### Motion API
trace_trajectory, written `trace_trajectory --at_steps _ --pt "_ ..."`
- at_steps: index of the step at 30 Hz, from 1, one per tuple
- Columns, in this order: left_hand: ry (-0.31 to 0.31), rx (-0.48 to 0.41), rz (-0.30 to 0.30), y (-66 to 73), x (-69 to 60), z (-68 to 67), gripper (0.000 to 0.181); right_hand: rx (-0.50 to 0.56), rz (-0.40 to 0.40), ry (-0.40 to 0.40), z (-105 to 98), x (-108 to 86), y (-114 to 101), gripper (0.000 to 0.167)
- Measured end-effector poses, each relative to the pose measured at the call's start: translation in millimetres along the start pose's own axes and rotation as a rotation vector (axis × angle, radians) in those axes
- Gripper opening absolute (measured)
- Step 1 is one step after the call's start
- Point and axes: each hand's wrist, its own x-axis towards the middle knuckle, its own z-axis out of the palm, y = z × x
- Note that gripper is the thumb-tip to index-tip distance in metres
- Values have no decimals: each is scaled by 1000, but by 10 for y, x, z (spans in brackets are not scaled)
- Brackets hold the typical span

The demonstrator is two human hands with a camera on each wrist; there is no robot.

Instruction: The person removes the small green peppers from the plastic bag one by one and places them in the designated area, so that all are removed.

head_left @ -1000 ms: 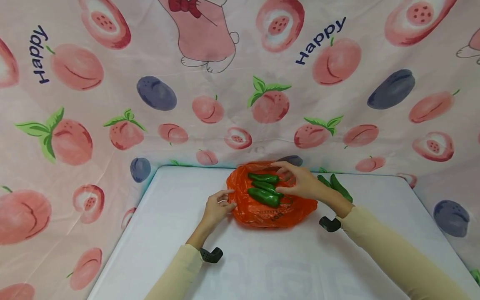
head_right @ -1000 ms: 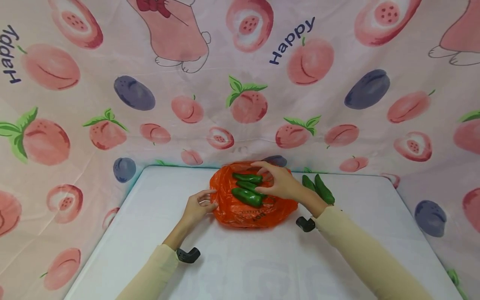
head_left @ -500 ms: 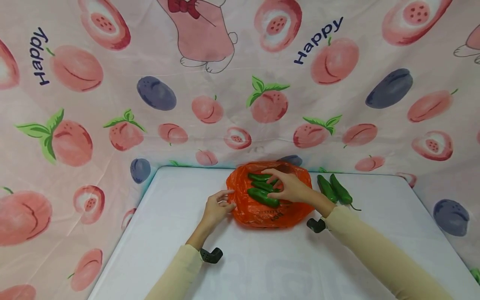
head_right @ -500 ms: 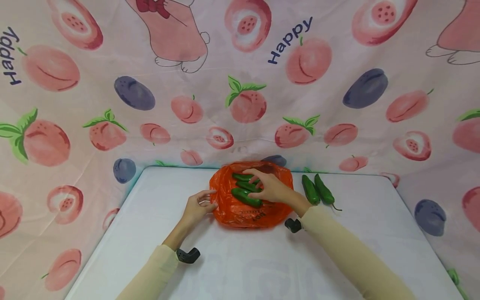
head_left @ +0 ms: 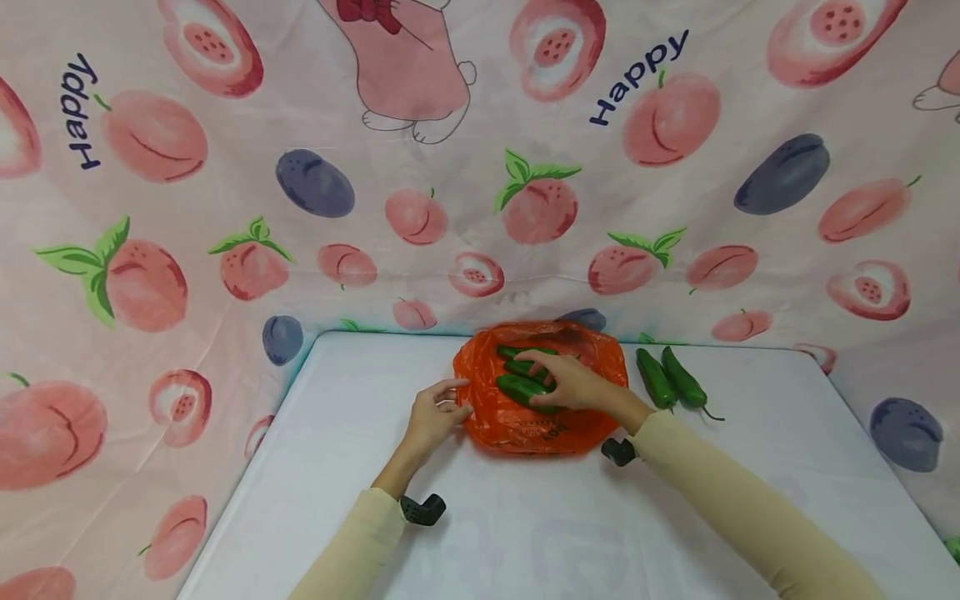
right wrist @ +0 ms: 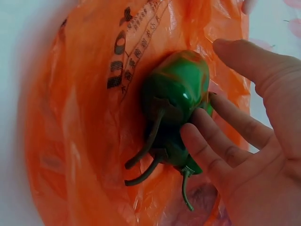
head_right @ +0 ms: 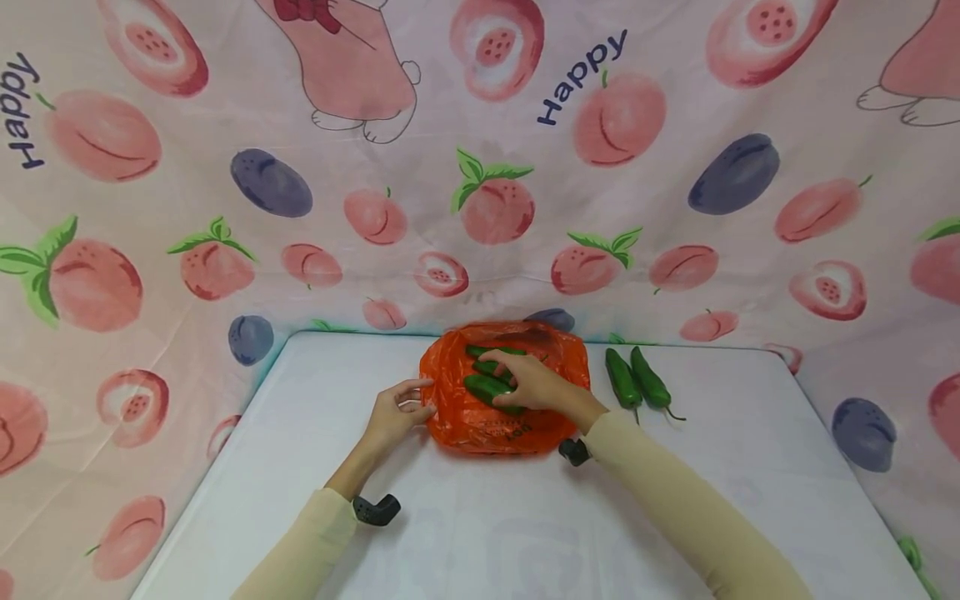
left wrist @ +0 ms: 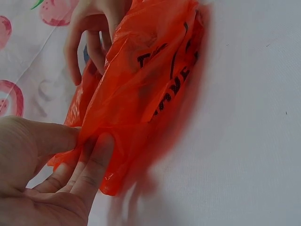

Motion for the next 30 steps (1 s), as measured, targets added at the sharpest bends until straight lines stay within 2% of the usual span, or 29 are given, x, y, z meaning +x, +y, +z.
trace_trajectory --at_steps 10,23,30 --pt "1 14 6 27 3 14 44 -87 -13 -35 81 40 -19 60" --pt "-4 3 -3 60 -15 16 45 -135 26 -154 121 88 -80 51" --pt "-4 -7 -9 63 -16 14 45 -132 23 -163 148 94 -70 51"
